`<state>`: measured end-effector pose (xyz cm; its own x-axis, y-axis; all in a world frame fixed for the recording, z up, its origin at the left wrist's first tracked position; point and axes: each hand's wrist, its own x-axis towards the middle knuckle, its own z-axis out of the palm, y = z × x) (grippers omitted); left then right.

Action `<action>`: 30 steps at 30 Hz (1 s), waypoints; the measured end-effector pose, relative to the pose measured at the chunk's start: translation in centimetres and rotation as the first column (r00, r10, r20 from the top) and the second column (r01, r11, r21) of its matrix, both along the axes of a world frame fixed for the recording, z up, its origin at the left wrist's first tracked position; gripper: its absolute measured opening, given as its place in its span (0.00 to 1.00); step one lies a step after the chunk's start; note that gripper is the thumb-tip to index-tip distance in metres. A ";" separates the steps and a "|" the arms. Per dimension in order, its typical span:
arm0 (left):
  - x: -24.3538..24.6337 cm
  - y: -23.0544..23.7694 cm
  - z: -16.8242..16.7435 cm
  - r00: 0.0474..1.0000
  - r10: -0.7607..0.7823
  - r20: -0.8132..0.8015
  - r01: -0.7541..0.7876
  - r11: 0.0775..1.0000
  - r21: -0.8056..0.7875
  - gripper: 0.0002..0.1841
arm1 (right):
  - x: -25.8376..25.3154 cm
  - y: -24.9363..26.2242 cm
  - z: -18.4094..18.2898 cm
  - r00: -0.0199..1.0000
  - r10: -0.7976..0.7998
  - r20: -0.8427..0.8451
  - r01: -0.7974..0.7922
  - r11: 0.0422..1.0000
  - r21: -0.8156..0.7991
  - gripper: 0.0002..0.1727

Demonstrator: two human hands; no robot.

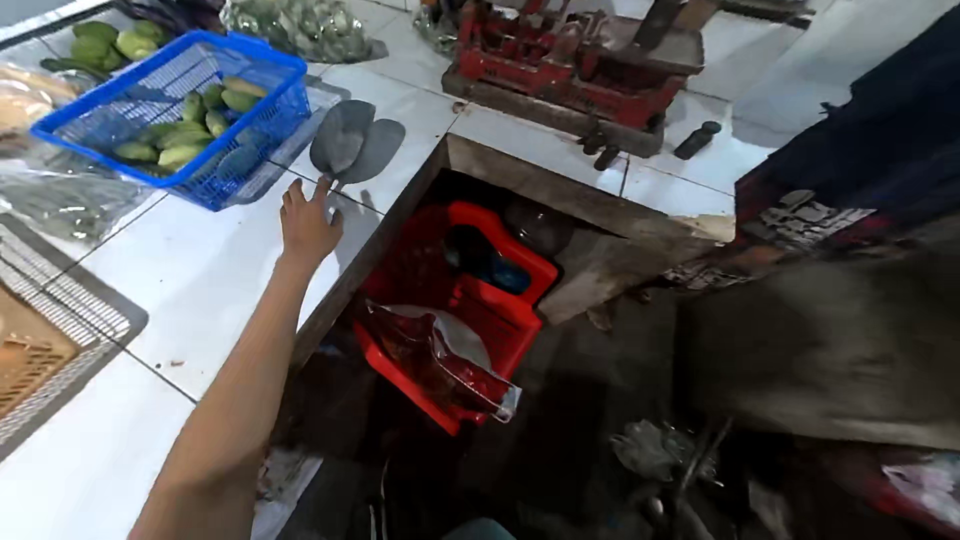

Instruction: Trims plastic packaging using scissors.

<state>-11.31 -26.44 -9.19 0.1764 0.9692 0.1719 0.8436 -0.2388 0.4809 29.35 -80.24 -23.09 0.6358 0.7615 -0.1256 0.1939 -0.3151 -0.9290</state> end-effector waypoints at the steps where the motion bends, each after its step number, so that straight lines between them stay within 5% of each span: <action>1: -0.1 -2.5 0.2 0.996 -0.035 0.081 0.030 0.997 0.065 0.30 | 0.1 2.2 1.9 0.998 0.070 -0.003 -0.069 0.997 0.023 0.22; 4: 0.8 -11.8 -2.9 0.953 -0.060 0.297 0.028 0.993 0.112 0.17 | -0.9 8.6 7.1 0.948 0.318 -0.016 -0.313 0.941 0.124 0.30; 7: 1.7 -18.6 -9.7 0.864 0.153 0.480 -0.055 0.976 -0.211 0.14 | -2.7 12.8 8.9 0.848 0.498 -0.180 -0.457 0.860 0.227 0.28; 9: 2.0 -19.6 -13.1 0.762 0.343 0.549 -0.127 0.911 -0.393 0.17 | -4.3 14.5 9.6 0.742 0.596 -0.306 -0.540 0.803 0.255 0.30; 12: 3.0 -18.1 -16.0 0.681 0.412 0.606 -0.190 0.898 -0.396 0.21 | -6.8 15.8 10.0 0.614 0.697 -0.370 -0.651 0.712 0.263 0.32; 17: 4.9 -16.4 -16.3 0.625 0.353 0.697 -0.290 0.933 -0.213 0.16 | -10.1 15.9 9.9 0.524 0.737 -0.426 -0.739 0.642 0.203 0.34; 21: 4.6 -15.6 -16.2 0.564 0.404 0.720 -0.331 0.910 -0.251 0.12 | -10.7 15.0 9.7 0.536 0.696 -0.478 -0.760 0.644 0.087 0.31; 25: 4.1 -15.7 -15.2 0.625 0.432 0.650 -0.346 0.900 -0.266 0.09 | -11.5 14.6 9.9 0.617 0.677 -0.401 -0.766 0.633 -0.111 0.34; 30: 3.6 -15.9 -14.5 0.725 0.396 0.563 -0.294 0.918 -0.267 0.09 | -13.1 17.5 10.5 0.611 0.650 -0.453 -0.775 0.608 -0.172 0.22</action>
<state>-7.76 -42.31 -23.65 -0.2643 0.9641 -0.0251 0.3826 0.1287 0.9149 16.23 -62.77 -12.61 -0.2221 0.8191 -0.5290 0.2106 -0.4894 -0.8462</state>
